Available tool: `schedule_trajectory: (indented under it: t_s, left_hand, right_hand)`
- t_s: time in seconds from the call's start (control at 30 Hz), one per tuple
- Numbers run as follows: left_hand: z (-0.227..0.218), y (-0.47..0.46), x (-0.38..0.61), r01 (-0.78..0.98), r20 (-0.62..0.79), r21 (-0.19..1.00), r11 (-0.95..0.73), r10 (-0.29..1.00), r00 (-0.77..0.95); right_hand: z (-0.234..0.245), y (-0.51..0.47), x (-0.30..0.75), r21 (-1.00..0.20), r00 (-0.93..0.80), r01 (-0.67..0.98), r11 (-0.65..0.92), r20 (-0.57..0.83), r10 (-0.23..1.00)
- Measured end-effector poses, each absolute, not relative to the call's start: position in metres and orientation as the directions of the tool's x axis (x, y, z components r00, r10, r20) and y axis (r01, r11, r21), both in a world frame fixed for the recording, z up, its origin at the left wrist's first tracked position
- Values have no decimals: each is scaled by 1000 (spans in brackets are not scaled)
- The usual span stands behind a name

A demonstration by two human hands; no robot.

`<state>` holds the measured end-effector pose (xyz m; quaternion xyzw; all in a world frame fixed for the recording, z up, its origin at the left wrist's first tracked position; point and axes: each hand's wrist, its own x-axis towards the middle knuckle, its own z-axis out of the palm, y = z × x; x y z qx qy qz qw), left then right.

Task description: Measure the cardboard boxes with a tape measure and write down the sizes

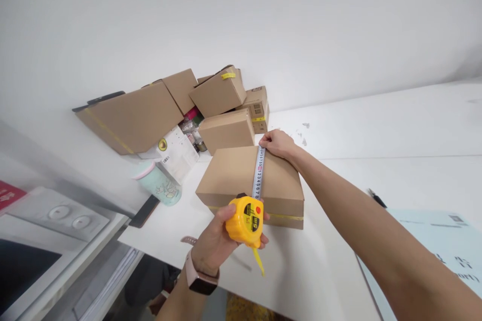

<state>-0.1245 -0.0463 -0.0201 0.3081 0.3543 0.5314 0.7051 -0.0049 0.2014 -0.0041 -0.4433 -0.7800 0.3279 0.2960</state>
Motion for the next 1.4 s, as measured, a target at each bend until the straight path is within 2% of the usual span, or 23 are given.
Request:
schedule_trajectory:
  t_s: [0.13,0.2,0.27,0.37,0.43,0.57,0.63,0.77,0.87,0.97,1.17,1.4]
  left_hand:
    - [-20,-56,-123,-434,-121,889,148,989,90]
    - [-22,-68,-130,-381,-39,924,33,999,-9]
    - [-24,-81,-146,-318,61,942,-110,985,-160]
    - [-31,-96,-182,-170,165,951,-258,890,-425]
    - [-40,-100,-205,-130,161,957,-261,844,-512]
    - [-64,-94,-229,-179,55,971,-159,876,-480]
    - [-71,-88,-230,-205,21,972,-118,906,-423]
    - [-57,-77,-222,-251,99,947,-203,922,-373]
    - [-30,-65,-217,-275,180,917,-288,916,-358]
    - [-4,-51,-212,-257,208,919,-299,921,-331]
    - [16,-30,-209,-228,194,934,-275,926,-323]
    - [11,-23,-223,-302,130,917,-261,911,-392]
  right_hand:
    - [0,197,0,-796,-317,419,438,324,891]
    - [2,191,10,-819,-213,349,455,403,890]
    - [0,180,27,-845,-163,292,448,418,894]
    - [-13,153,62,-846,-264,308,435,364,893]
    - [-28,132,85,-818,-369,329,472,348,862]
    - [-58,97,114,-747,-595,316,585,324,736]
    - [-66,87,117,-709,-626,347,614,313,715]
    - [-66,87,111,-643,-502,466,608,373,780]
    - [-54,105,104,-665,-405,467,583,426,809]
    - [-39,129,96,-702,-348,458,545,423,837]
    - [-16,157,80,-694,-333,472,543,429,839]
    - [25,172,59,-576,-390,625,526,353,850]
